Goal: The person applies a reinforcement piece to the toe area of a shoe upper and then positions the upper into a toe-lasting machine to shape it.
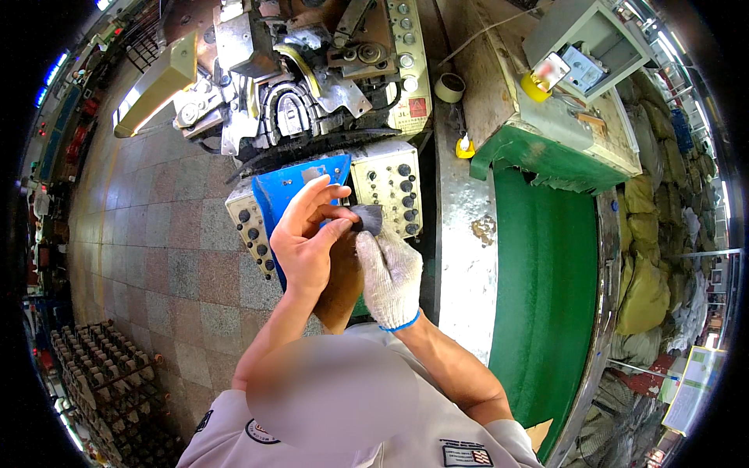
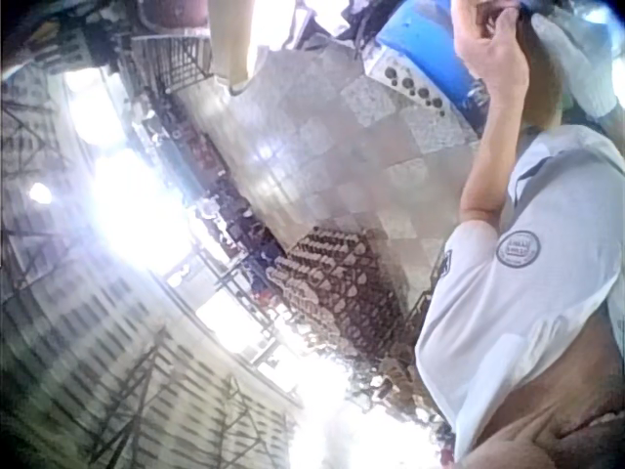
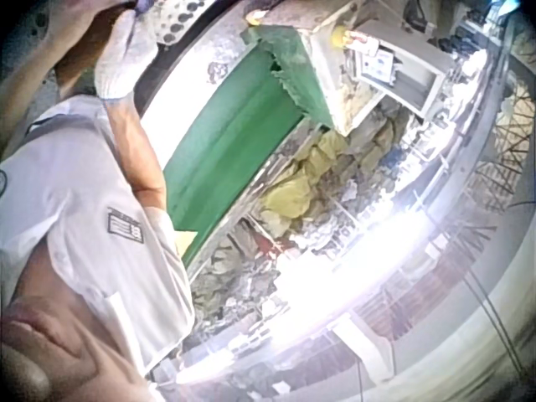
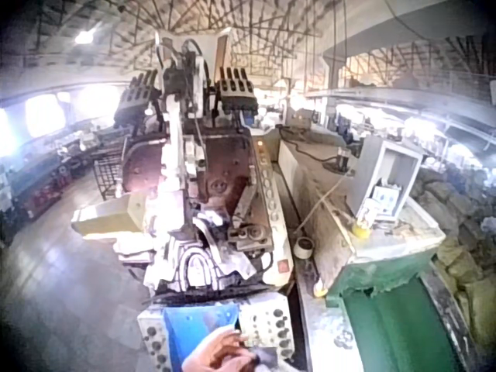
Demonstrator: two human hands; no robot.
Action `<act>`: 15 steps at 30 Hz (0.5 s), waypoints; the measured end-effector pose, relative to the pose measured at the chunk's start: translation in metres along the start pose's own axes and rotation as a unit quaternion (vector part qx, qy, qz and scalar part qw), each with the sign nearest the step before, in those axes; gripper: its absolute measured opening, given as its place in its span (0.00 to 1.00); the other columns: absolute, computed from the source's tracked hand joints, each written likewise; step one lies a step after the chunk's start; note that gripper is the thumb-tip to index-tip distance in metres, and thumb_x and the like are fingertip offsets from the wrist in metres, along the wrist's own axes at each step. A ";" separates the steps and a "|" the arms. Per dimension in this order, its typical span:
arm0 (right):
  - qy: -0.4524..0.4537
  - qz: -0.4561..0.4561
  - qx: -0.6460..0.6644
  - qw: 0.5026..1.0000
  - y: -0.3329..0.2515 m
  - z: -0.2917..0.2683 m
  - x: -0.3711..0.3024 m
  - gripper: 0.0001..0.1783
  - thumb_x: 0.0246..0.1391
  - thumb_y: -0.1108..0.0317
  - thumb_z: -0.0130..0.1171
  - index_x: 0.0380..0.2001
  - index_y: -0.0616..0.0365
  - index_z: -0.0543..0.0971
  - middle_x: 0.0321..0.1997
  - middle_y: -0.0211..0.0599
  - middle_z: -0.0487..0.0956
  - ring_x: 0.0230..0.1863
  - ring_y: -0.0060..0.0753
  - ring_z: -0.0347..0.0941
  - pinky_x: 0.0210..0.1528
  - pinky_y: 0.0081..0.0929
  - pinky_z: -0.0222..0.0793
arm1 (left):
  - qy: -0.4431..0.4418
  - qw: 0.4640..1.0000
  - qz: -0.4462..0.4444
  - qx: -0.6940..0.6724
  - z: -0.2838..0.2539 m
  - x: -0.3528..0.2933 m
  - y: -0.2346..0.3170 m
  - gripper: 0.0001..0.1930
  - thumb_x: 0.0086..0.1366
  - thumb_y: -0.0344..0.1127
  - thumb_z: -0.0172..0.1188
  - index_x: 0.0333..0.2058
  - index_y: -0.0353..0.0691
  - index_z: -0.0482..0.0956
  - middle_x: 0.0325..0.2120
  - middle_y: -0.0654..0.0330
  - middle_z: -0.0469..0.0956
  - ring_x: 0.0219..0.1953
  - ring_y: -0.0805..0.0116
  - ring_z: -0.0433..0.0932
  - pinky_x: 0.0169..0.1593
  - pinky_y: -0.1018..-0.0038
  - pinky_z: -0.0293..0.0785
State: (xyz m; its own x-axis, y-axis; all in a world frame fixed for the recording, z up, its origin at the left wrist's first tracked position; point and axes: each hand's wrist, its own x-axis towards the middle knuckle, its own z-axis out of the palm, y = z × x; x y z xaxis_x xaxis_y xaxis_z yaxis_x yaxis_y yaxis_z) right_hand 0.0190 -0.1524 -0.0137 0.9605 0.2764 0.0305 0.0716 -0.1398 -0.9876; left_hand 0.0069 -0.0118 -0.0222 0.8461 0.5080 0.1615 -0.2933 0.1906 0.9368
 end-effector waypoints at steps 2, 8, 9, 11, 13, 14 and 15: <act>0.034 -0.003 0.049 0.998 -0.005 0.004 0.001 0.11 0.73 0.70 0.58 0.47 0.67 0.83 0.31 0.35 0.80 0.32 0.22 0.68 0.36 0.28 0.70 | -0.004 0.999 0.035 0.041 0.000 0.000 -0.002 0.28 0.63 0.09 0.62 0.63 0.27 0.75 0.51 0.46 0.85 0.44 0.60 0.89 0.49 0.70 0.85; 0.022 0.049 0.062 0.997 -0.009 -0.002 0.001 0.12 0.73 0.69 0.59 0.36 0.67 0.81 0.27 0.27 0.75 0.31 0.17 0.63 0.32 0.26 0.63 | -0.052 0.979 0.169 0.102 -0.001 0.001 -0.007 0.23 0.67 0.10 0.60 0.60 0.27 0.76 0.46 0.48 0.87 0.43 0.59 0.90 0.47 0.70 0.87; 0.026 0.058 0.066 0.996 -0.009 -0.002 0.001 0.12 0.73 0.69 0.59 0.35 0.67 0.81 0.27 0.27 0.75 0.31 0.17 0.63 0.32 0.26 0.63 | -0.050 0.976 0.174 0.118 -0.004 0.003 -0.008 0.23 0.67 0.10 0.60 0.59 0.27 0.77 0.46 0.48 0.87 0.43 0.59 0.91 0.46 0.70 0.87; 0.036 0.076 0.076 0.994 -0.009 -0.004 0.002 0.12 0.73 0.69 0.59 0.34 0.67 0.81 0.28 0.26 0.75 0.31 0.17 0.63 0.33 0.26 0.63 | -0.047 0.970 0.186 0.149 -0.006 0.007 -0.006 0.21 0.67 0.11 0.60 0.58 0.27 0.78 0.47 0.49 0.88 0.42 0.59 0.91 0.45 0.71 0.87; 0.024 0.062 0.075 0.995 -0.006 -0.005 0.003 0.11 0.73 0.69 0.59 0.38 0.67 0.83 0.29 0.24 0.75 0.33 0.16 0.64 0.34 0.24 0.64 | -0.062 0.950 0.231 0.201 0.000 0.005 0.001 0.20 0.65 0.12 0.62 0.54 0.29 0.82 0.43 0.50 0.89 0.39 0.62 0.92 0.44 0.74 0.86; 0.026 0.064 0.083 0.994 -0.012 -0.003 0.004 0.11 0.73 0.69 0.59 0.39 0.67 0.83 0.29 0.24 0.75 0.33 0.16 0.64 0.35 0.23 0.64 | -0.056 0.951 0.228 0.202 0.002 0.006 0.004 0.19 0.64 0.12 0.62 0.53 0.30 0.83 0.42 0.51 0.90 0.39 0.62 0.92 0.43 0.74 0.86; 0.028 0.067 0.092 0.993 -0.015 -0.002 0.003 0.11 0.73 0.69 0.59 0.41 0.68 0.83 0.30 0.25 0.76 0.34 0.15 0.65 0.35 0.23 0.65 | -0.050 0.952 0.225 0.203 0.003 0.007 0.005 0.19 0.64 0.12 0.62 0.53 0.31 0.84 0.41 0.51 0.90 0.38 0.62 0.92 0.43 0.74 0.86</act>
State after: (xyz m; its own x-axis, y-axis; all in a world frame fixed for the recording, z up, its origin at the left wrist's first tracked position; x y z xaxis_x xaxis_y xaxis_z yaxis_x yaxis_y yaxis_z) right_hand 0.0219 -0.1514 0.0013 0.9718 0.2134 -0.0999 -0.1035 0.0058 -0.9946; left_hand 0.0126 -0.0097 -0.0155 0.7188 0.3755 0.5851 -0.4572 -0.3787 0.8047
